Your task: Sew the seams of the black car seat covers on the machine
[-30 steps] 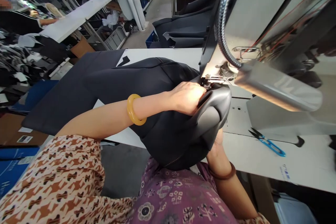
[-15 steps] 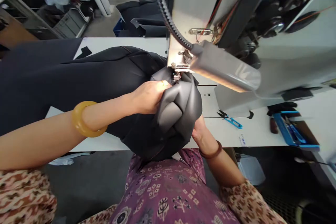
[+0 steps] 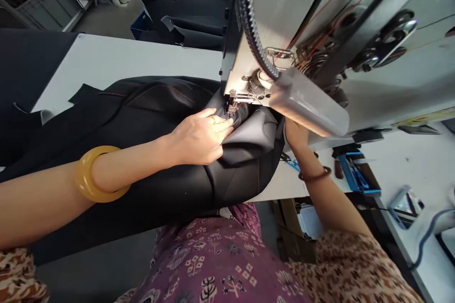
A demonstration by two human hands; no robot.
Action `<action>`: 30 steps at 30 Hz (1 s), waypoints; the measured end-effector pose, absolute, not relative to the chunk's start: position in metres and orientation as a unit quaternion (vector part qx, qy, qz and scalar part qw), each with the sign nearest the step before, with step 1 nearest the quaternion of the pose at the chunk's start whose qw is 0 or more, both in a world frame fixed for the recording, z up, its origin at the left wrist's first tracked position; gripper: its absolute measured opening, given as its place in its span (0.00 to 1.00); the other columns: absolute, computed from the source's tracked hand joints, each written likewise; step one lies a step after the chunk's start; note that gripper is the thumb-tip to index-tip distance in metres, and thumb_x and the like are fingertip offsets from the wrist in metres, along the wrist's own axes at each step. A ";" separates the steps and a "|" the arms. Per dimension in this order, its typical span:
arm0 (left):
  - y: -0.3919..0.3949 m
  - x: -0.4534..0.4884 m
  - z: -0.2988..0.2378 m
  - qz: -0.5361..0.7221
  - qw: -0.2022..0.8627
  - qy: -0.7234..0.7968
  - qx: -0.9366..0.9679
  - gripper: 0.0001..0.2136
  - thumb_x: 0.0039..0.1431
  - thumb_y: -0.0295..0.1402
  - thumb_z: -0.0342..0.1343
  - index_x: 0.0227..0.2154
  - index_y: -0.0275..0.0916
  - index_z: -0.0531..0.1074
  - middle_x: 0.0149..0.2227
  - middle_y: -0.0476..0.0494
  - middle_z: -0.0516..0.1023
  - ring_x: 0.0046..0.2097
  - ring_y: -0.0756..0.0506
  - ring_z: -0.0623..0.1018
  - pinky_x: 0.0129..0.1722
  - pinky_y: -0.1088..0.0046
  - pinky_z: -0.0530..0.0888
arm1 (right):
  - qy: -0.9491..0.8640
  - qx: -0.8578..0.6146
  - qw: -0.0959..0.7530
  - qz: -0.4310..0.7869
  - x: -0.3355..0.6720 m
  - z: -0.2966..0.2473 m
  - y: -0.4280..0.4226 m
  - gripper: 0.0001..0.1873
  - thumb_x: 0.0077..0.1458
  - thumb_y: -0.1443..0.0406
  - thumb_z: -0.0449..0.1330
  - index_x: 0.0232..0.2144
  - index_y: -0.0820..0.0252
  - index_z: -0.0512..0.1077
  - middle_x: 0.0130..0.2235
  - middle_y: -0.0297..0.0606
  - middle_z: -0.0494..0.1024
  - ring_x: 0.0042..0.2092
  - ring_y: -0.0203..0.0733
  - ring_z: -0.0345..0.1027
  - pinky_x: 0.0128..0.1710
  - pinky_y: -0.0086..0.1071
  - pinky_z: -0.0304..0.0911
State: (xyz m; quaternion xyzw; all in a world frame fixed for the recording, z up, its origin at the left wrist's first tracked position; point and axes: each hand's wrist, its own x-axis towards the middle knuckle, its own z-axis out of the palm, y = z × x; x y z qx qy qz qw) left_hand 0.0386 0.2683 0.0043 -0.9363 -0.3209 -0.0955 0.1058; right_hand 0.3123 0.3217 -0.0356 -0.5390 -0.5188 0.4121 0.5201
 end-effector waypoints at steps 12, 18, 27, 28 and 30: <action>0.271 0.035 0.009 -0.112 -0.005 -0.347 -0.931 0.19 0.56 0.32 0.50 0.51 0.40 0.71 0.53 0.44 0.76 0.54 0.42 0.72 0.65 0.43 0.45 | -0.953 -0.301 -0.027 -0.033 0.229 0.031 0.270 0.11 0.58 0.61 0.55 0.34 0.63 0.74 0.34 0.46 0.78 0.40 0.50 0.67 0.41 0.42 0.62; 0.273 0.028 0.005 -0.111 0.024 -0.329 -0.938 0.18 0.57 0.30 0.50 0.51 0.33 0.70 0.52 0.37 0.76 0.53 0.40 0.74 0.62 0.44 0.54 | -0.945 -0.291 -0.045 -0.141 0.229 0.030 0.263 0.15 0.60 0.75 0.47 0.32 0.61 0.73 0.36 0.42 0.79 0.34 0.43 0.64 0.35 0.36 0.56; 0.272 0.030 0.006 -0.084 0.102 -0.330 -0.935 0.16 0.59 0.35 0.50 0.46 0.35 0.74 0.47 0.43 0.80 0.46 0.41 0.78 0.45 0.61 0.71 | -0.932 -0.290 0.011 -0.219 0.233 0.019 0.261 0.10 0.58 0.75 0.52 0.29 0.60 0.70 0.35 0.37 0.79 0.33 0.42 0.63 0.32 0.37 0.48; 0.272 0.031 0.007 -0.079 0.103 -0.333 -0.934 0.16 0.59 0.36 0.50 0.46 0.36 0.75 0.47 0.44 0.80 0.46 0.41 0.78 0.43 0.62 0.71 | -0.932 -0.294 0.006 -0.214 0.233 0.018 0.261 0.10 0.58 0.75 0.51 0.30 0.61 0.70 0.35 0.37 0.78 0.33 0.41 0.63 0.33 0.37 0.48; 0.271 0.032 0.008 -0.066 0.109 -0.339 -0.932 0.15 0.59 0.37 0.50 0.45 0.36 0.75 0.46 0.44 0.80 0.45 0.42 0.78 0.41 0.63 0.70 | -0.931 -0.303 -0.010 -0.201 0.235 0.018 0.263 0.11 0.59 0.74 0.50 0.31 0.60 0.69 0.35 0.38 0.78 0.32 0.41 0.62 0.32 0.37 0.48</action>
